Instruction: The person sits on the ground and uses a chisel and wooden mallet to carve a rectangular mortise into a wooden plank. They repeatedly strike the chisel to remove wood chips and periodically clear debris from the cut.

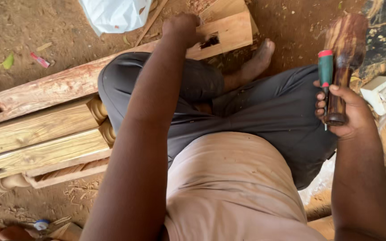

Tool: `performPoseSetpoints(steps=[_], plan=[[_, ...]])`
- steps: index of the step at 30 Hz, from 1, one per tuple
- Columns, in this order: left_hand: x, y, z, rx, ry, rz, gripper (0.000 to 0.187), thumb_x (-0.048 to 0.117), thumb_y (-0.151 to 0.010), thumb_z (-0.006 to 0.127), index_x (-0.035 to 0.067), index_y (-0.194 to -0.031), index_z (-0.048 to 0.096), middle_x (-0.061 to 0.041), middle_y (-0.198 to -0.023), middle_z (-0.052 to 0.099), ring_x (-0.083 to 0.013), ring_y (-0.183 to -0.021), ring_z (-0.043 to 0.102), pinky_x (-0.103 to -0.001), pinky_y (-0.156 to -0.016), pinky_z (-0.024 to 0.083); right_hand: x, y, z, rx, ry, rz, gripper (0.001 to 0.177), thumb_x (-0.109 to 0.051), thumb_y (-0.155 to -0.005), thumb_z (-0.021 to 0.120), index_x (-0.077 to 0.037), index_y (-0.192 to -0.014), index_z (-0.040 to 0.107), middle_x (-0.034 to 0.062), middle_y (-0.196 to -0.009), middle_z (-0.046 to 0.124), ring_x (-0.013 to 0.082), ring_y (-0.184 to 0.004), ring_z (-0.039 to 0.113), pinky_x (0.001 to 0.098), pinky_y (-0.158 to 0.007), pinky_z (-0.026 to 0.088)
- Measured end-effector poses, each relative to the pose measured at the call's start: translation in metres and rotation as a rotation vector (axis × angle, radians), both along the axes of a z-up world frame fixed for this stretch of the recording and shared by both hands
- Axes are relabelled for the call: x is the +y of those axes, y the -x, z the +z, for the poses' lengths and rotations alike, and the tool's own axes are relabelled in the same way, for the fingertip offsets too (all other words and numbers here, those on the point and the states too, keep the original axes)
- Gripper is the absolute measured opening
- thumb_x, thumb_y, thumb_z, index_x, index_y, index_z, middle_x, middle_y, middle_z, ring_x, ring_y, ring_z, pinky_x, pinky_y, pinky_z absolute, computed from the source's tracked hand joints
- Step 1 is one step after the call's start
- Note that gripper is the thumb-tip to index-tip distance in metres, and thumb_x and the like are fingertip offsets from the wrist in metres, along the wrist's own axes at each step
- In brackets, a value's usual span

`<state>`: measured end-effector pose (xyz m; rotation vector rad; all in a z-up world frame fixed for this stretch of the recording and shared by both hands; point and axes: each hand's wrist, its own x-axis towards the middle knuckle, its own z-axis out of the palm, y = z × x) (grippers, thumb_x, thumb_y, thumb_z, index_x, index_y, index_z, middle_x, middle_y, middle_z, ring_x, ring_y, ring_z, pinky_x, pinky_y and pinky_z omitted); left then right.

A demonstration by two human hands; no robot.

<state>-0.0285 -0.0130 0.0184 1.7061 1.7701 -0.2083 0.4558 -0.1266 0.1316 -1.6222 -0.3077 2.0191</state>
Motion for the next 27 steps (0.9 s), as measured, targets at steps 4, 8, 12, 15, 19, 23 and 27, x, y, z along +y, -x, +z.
performPoseSetpoints(steps=[4, 8, 12, 15, 19, 23, 27], plan=[[0.01, 0.011, -0.005, -0.224, -0.1, 0.36, 0.05, 0.06, -0.097, 0.062, 0.019, -0.125, 0.07, -0.001, -0.124, 0.077, -0.0184, -0.111, 0.073, -0.04, -0.099, 0.054, -0.004, 0.002, 0.001, -0.08, 0.002, 0.003, 0.046, -0.028, -0.1, 0.068, -0.003, -0.138, 0.062, 0.0035, -0.095, 0.064, 0.0137, -0.079, 0.06, 0.03, -0.069, 0.052], [0.004, 0.011, 0.014, 0.119, -0.028, 0.072, 0.066, 0.067, -0.094, 0.063, 0.008, -0.121, 0.065, -0.013, -0.118, 0.067, -0.0275, -0.107, 0.066, -0.044, -0.086, 0.054, -0.001, 0.009, 0.0, -0.073, -0.017, 0.007, 0.045, -0.027, -0.099, 0.069, -0.004, -0.136, 0.062, 0.0035, -0.096, 0.065, 0.0136, -0.081, 0.062, 0.0299, -0.07, 0.053], [-0.009, -0.009, 0.025, 0.263, 0.053, -0.061, 0.059, 0.062, -0.093, 0.065, 0.009, -0.119, 0.069, -0.012, -0.116, 0.07, -0.0263, -0.107, 0.067, -0.041, -0.089, 0.055, -0.003, 0.006, 0.001, -0.065, -0.023, 0.02, 0.045, -0.027, -0.1, 0.07, -0.003, -0.137, 0.062, 0.0039, -0.097, 0.065, 0.0125, -0.083, 0.062, 0.0294, -0.07, 0.053], [-0.011, -0.012, 0.02, 0.243, 0.086, -0.053, 0.048, 0.052, -0.095, 0.067, 0.011, -0.12, 0.069, -0.012, -0.118, 0.07, -0.0266, -0.109, 0.068, -0.041, -0.09, 0.056, -0.005, 0.002, 0.002, -0.002, -0.017, 0.01, 0.045, -0.027, -0.1, 0.071, -0.003, -0.137, 0.063, 0.0037, -0.097, 0.065, 0.0127, -0.081, 0.062, 0.0298, -0.07, 0.053], [-0.001, 0.003, 0.016, 0.199, 0.131, 0.012, 0.033, 0.034, -0.1, 0.064, 0.008, -0.12, 0.067, -0.014, -0.117, 0.071, -0.026, -0.105, 0.071, -0.042, -0.088, 0.056, -0.003, 0.002, 0.0, -0.007, -0.016, -0.015, 0.046, -0.027, -0.099, 0.071, -0.003, -0.136, 0.062, 0.0036, -0.097, 0.065, 0.012, -0.08, 0.062, 0.0293, -0.069, 0.053], [-0.01, 0.014, 0.024, 0.273, 0.166, 0.02, 0.03, 0.031, -0.096, 0.069, 0.011, -0.119, 0.069, -0.011, -0.121, 0.071, -0.0249, -0.109, 0.07, -0.041, -0.088, 0.057, -0.003, 0.002, -0.001, 0.012, -0.023, 0.002, 0.046, -0.027, -0.1, 0.07, -0.002, -0.138, 0.061, 0.0039, -0.098, 0.064, 0.0117, -0.08, 0.061, 0.0293, -0.07, 0.053], [-0.015, 0.002, 0.045, 0.282, 0.13, -0.001, 0.052, 0.056, -0.098, 0.057, 0.009, -0.117, 0.069, -0.013, -0.118, 0.07, -0.0259, -0.105, 0.069, -0.04, -0.084, 0.057, -0.001, 0.001, -0.001, 0.018, -0.018, 0.002, 0.046, -0.027, -0.099, 0.07, -0.002, -0.137, 0.061, 0.004, -0.098, 0.064, 0.0114, -0.081, 0.061, 0.0288, -0.07, 0.052]])
